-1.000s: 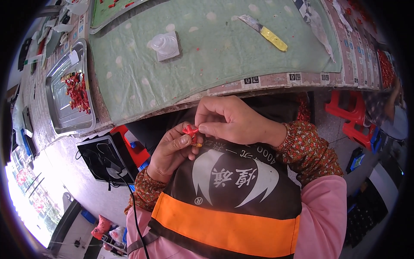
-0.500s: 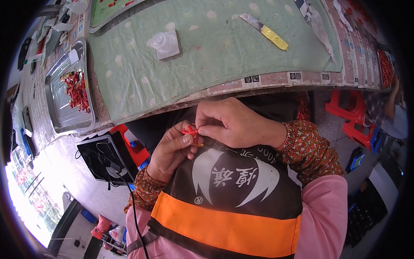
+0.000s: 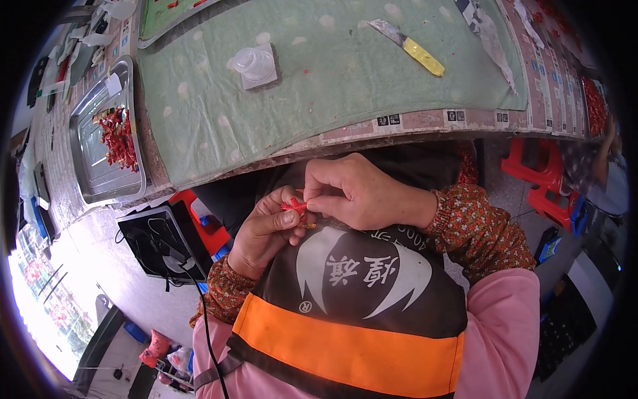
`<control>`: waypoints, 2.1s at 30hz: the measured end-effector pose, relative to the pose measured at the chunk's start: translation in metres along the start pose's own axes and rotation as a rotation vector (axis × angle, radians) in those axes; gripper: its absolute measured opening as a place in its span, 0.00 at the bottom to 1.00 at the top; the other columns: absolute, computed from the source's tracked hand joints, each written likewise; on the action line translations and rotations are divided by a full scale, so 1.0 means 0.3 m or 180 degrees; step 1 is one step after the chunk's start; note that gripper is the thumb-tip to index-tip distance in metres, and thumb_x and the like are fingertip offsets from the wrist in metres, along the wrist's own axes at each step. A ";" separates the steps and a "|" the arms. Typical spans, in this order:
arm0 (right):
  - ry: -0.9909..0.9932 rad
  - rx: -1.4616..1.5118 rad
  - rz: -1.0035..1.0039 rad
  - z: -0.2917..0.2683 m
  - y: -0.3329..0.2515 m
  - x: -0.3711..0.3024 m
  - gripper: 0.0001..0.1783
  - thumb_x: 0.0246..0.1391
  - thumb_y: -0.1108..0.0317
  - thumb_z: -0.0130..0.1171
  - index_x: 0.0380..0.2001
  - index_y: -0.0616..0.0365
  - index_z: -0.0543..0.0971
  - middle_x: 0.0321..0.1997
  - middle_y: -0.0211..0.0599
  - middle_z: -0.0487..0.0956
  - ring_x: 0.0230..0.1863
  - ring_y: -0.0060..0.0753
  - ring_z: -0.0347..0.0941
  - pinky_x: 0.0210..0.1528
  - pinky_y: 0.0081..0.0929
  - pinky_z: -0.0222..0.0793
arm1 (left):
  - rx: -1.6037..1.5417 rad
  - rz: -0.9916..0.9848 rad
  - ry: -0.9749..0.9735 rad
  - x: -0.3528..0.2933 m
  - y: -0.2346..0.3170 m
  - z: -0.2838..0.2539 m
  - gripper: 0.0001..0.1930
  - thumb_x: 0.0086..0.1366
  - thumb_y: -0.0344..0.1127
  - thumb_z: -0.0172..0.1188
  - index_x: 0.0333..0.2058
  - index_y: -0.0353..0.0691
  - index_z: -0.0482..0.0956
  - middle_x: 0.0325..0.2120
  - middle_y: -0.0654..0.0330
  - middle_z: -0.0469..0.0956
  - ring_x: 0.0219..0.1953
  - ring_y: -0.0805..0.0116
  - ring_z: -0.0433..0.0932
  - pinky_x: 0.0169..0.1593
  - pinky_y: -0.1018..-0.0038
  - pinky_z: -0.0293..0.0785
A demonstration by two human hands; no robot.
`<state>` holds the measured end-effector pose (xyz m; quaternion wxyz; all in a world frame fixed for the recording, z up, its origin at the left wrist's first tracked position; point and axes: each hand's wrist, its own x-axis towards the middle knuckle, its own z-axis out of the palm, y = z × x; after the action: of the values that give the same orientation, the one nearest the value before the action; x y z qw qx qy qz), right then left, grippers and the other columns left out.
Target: The person assembles small plastic figurine pieces by dipping components into glue and joining them together by hand, then places the assembled figurines onto a metal tray.
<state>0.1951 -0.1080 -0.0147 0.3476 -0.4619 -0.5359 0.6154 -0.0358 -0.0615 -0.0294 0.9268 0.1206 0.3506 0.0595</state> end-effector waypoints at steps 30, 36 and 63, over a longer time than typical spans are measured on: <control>-0.0015 0.0094 0.0010 0.007 0.012 0.000 0.04 0.54 0.77 0.60 0.30 0.63 0.73 0.24 0.35 0.78 0.25 0.25 0.77 0.30 0.24 0.72 | 0.0116 -0.0009 0.0016 0.003 -0.005 -0.002 0.06 0.65 0.31 0.63 0.36 0.42 0.74 0.35 0.57 0.80 0.31 0.75 0.77 0.33 0.79 0.73; -0.0003 0.0125 0.0040 0.011 0.019 -0.002 0.04 0.55 0.77 0.59 0.30 0.63 0.73 0.24 0.35 0.78 0.25 0.25 0.77 0.30 0.24 0.71 | 0.0111 0.0015 -0.0004 0.006 -0.011 -0.008 0.06 0.65 0.31 0.63 0.37 0.43 0.74 0.35 0.57 0.80 0.30 0.75 0.77 0.33 0.79 0.72; 0.0070 0.0206 0.0025 -0.038 -0.006 0.011 0.07 0.59 0.76 0.60 0.40 0.63 0.75 0.33 0.32 0.78 0.34 0.20 0.74 0.38 0.21 0.70 | 0.1029 0.1084 0.0583 -0.017 0.002 0.082 0.17 0.61 0.21 0.64 0.47 0.39 0.70 0.45 0.60 0.77 0.45 0.74 0.78 0.38 0.81 0.78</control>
<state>0.2044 -0.1007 -0.0135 0.3657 -0.4592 -0.5101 0.6286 -0.0233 -0.0666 -0.0082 0.8364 0.3188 0.4127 0.1686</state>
